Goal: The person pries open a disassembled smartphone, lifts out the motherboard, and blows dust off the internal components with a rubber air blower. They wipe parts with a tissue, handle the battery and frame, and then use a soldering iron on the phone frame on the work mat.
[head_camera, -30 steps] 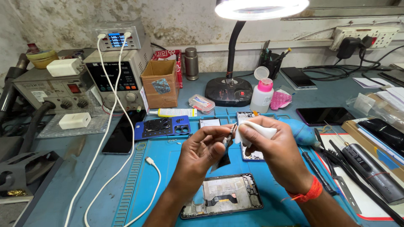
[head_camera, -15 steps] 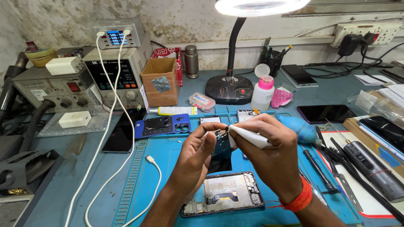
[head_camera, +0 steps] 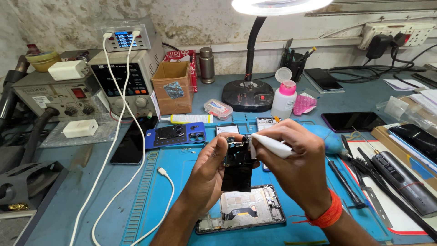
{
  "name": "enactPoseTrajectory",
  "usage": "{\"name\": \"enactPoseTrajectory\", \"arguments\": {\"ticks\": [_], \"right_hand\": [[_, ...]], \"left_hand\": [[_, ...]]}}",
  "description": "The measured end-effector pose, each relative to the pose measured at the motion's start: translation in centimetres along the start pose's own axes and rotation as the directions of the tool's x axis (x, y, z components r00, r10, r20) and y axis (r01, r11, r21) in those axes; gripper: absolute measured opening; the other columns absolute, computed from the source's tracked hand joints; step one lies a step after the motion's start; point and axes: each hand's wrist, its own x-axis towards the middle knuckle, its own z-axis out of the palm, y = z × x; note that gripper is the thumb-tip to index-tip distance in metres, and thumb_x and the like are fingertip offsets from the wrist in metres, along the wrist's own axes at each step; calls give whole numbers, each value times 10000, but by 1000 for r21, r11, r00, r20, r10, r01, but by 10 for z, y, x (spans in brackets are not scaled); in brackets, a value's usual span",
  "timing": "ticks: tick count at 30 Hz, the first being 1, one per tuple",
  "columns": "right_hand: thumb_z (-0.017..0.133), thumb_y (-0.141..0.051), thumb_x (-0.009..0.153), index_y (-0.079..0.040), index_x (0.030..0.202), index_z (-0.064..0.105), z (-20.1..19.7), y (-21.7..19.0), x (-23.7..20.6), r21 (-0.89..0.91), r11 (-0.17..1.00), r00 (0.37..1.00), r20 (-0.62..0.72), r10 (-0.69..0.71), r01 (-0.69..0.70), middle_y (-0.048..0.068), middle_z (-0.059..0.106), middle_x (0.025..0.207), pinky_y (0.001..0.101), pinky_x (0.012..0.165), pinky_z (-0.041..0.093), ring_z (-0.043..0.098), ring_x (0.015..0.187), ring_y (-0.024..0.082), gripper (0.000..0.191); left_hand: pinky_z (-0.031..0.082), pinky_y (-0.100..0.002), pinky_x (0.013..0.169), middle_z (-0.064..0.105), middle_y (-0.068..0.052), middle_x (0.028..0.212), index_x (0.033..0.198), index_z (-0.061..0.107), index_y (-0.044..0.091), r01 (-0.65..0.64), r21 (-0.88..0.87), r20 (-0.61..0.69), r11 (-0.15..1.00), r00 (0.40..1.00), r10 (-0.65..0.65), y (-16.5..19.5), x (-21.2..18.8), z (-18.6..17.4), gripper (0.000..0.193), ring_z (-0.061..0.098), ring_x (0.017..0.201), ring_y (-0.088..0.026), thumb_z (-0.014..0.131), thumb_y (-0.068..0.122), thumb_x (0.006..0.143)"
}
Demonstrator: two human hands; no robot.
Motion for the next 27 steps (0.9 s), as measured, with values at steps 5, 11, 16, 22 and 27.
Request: {"name": "enactPoseTrajectory", "arguments": {"ticks": [5, 11, 16, 22, 27], "right_hand": [[818, -23, 749, -18, 952, 759, 5, -3, 0, -34, 999, 1000, 10, -14, 14, 51, 695, 852, 248, 603, 524, 679, 712, 114, 211], [803, -55, 791, -11, 876, 732, 5, 0, -2, -71, 997, 999, 27, 26, -24, 25, 680, 765, 240, 589, 499, 653, 665, 102, 119], [787, -69, 839, -2, 882, 777, -4, 8, 1, 196, 868, 887, 183, 425, -456, 32, 724, 737, 254, 547, 509, 633, 652, 86, 81], [812, -41, 798, -29, 968, 764, -1, 2, -4, -1, 1000, 999, 43, -3, 3, 29, 703, 864, 245, 632, 531, 672, 749, 94, 178], [843, -36, 740, -38, 929, 760, 4, -3, -5, -105, 993, 997, 46, -56, 60, 48, 700, 863, 256, 632, 549, 696, 731, 120, 206]], "left_hand": [[581, -340, 873, 701, -115, 1081, 1270, 571, 36, 4, 92, -39, 996, 999, -1, -3, -1, -5, 538, 689, 1006, -189, 610, 499, 999], [532, -248, 1039, 672, -108, 1305, 1247, 606, 20, -195, 346, 39, 918, 980, 193, -8, 0, -7, 475, 645, 1173, -97, 729, 383, 967], [519, -303, 882, 649, -101, 1334, 1222, 643, 17, -125, 354, -56, 927, 986, 154, -8, 2, -3, 497, 615, 1092, -131, 798, 338, 876], [502, -328, 1089, 662, -133, 1356, 1229, 641, 5, -214, 413, 7, 885, 973, 232, -8, 3, -2, 505, 627, 1246, -179, 790, 360, 902], [512, -336, 1075, 678, -137, 1296, 1249, 637, 5, -215, 394, 0, 894, 972, 233, -6, 3, -1, 506, 642, 1195, -177, 746, 389, 938]]}}
